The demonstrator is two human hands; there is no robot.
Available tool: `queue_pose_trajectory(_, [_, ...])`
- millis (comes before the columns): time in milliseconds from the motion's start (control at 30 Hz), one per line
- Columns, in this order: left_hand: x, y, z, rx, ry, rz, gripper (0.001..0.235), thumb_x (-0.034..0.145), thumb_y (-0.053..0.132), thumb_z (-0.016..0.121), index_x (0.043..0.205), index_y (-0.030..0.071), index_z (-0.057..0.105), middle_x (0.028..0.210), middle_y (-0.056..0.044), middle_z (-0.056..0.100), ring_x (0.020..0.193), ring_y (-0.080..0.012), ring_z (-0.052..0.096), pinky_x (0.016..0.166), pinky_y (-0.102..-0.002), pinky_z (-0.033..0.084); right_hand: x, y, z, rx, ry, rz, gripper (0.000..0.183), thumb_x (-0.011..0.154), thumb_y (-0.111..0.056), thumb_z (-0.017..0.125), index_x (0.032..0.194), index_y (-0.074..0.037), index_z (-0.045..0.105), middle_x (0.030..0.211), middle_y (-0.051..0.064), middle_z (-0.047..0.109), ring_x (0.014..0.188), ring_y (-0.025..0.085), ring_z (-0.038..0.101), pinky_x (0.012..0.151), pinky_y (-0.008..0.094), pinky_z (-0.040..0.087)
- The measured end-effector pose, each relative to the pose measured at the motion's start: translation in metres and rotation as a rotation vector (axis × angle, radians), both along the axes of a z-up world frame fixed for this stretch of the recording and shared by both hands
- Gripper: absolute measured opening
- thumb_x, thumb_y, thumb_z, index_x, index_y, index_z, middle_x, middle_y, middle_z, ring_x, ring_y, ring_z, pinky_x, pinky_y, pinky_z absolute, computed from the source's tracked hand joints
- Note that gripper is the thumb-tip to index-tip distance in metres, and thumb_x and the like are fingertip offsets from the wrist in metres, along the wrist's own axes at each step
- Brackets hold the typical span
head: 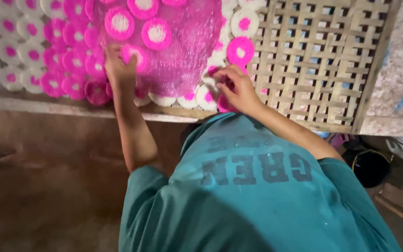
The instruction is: The person arranges white and pink circular discs on woven drying racks. They pick up a pink tray holding the discs, place the discs one by one onto the rack in rows, and then return the tray to the side. The process is repeated across multiple racks.
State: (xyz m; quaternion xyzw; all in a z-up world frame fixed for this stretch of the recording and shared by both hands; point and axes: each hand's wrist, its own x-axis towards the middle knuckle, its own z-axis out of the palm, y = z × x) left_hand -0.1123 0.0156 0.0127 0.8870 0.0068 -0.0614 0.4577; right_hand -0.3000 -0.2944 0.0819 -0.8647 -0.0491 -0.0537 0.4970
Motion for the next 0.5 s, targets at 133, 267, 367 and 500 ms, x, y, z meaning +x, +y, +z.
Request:
queue_pose_trajectory(133, [-0.047,-0.089,0.037,-0.107,-0.087,-0.333,0.032,0.091,0.010,0.077,0.119,0.008,0.061,0.099,-0.008,0.069,0.083,-0.0169,0.067,0.066,-0.032,0.059,0.036,-0.006,-0.036,1.002,0.615,-0.103,0.028,0.105,-0.020,0.054,0.125,-0.002,0.061,0.107,0.011,0.069,0.092,0.018,0.069,0.085,0.029,0.058])
queue_pose_trajectory(267, [-0.050,-0.153,0.042,-0.073,-0.134,-0.550,0.058,0.082,0.021,0.088,0.130,0.005,0.059,0.119,-0.015,0.063,0.095,-0.0233,0.065,0.080,-0.037,0.057,0.075,-0.061,-0.086,1.023,0.654,-0.294,0.020,0.105,-0.012,0.055,0.114,0.003,0.065,0.093,0.019,0.069,0.056,0.020,0.049,0.047,0.034,0.040])
queue_pose_trajectory(367, [0.008,-0.164,0.022,0.097,-0.288,-0.452,0.048,0.097,0.017,0.076,0.139,0.004,0.056,0.138,-0.018,0.057,0.119,-0.0289,0.061,0.097,-0.041,0.054,0.099,-0.137,-0.112,0.812,0.407,-0.570,0.025,0.099,-0.004,0.057,0.123,-0.007,0.062,0.101,0.012,0.070,0.076,0.022,0.057,0.065,0.037,0.046])
queue_pose_trajectory(500, [0.095,-0.164,-0.019,0.557,-0.469,-0.360,0.061,0.088,0.020,0.076,0.139,-0.003,0.050,0.141,-0.026,0.052,0.125,-0.0394,0.051,0.104,-0.054,0.044,0.123,-0.202,-0.131,0.374,0.129,-0.482,0.025,0.097,-0.004,0.066,0.122,-0.005,0.065,0.109,0.009,0.074,0.098,0.021,0.071,0.088,0.034,0.058])
